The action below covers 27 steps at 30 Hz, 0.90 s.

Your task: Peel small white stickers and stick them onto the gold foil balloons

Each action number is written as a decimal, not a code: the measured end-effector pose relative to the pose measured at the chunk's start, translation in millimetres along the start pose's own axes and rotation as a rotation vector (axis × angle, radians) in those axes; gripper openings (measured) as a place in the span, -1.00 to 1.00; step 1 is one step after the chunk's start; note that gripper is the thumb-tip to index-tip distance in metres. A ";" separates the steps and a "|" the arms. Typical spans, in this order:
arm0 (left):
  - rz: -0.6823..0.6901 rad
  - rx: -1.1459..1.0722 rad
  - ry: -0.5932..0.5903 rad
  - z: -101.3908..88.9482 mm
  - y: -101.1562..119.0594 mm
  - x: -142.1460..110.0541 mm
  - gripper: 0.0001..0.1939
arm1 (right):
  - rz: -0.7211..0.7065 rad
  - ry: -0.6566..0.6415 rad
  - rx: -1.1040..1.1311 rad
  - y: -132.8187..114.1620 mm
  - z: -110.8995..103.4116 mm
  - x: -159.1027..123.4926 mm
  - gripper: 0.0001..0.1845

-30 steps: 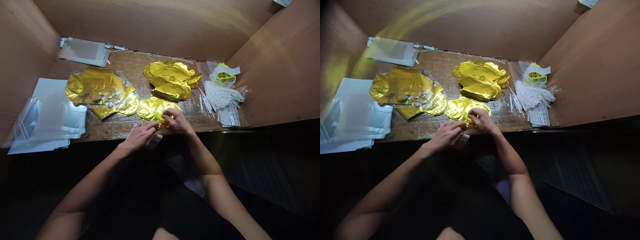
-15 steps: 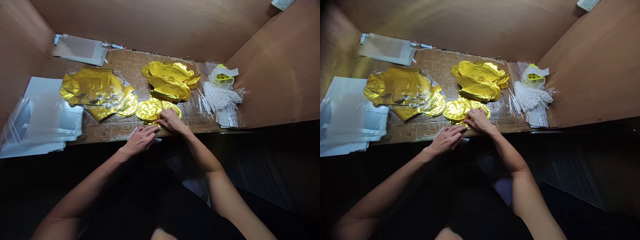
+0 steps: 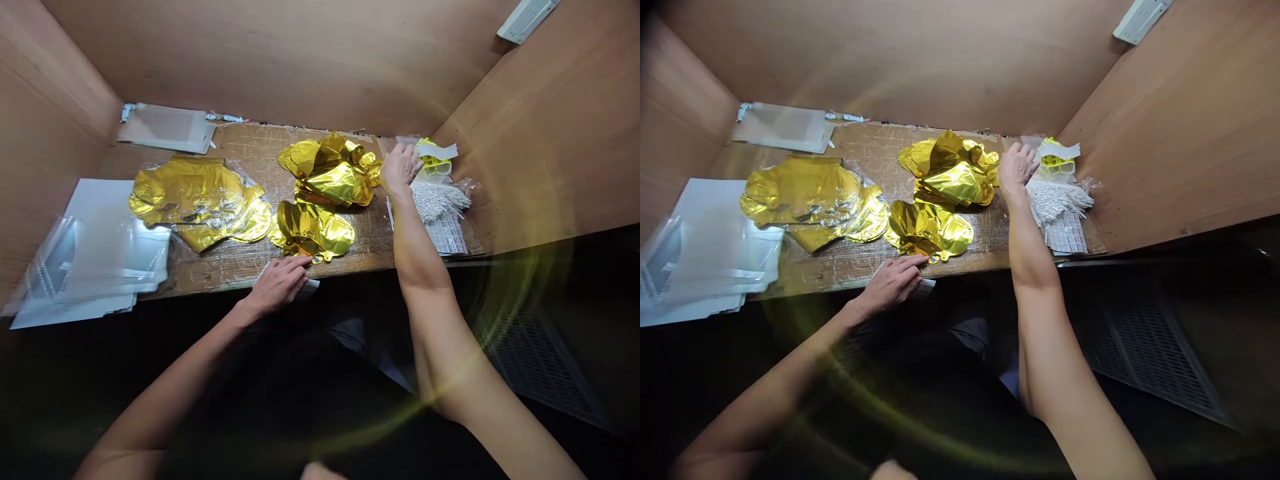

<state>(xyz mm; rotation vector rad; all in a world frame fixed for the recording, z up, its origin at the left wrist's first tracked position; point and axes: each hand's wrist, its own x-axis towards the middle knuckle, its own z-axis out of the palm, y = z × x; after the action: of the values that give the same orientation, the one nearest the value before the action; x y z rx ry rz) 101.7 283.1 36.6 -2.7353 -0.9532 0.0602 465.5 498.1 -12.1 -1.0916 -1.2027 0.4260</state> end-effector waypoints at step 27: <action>-0.443 -0.633 -0.122 -71.1 -21.4 29.1 -0.49 | -0.076 -0.582 0.586 -64.5 50.1 -227.6 -0.51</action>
<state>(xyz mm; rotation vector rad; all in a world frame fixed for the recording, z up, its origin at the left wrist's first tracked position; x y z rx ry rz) 120.0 301.9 111.9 -2.9898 -1.8604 -0.1885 321.7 315.8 -79.7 -0.4159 -1.4828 1.0099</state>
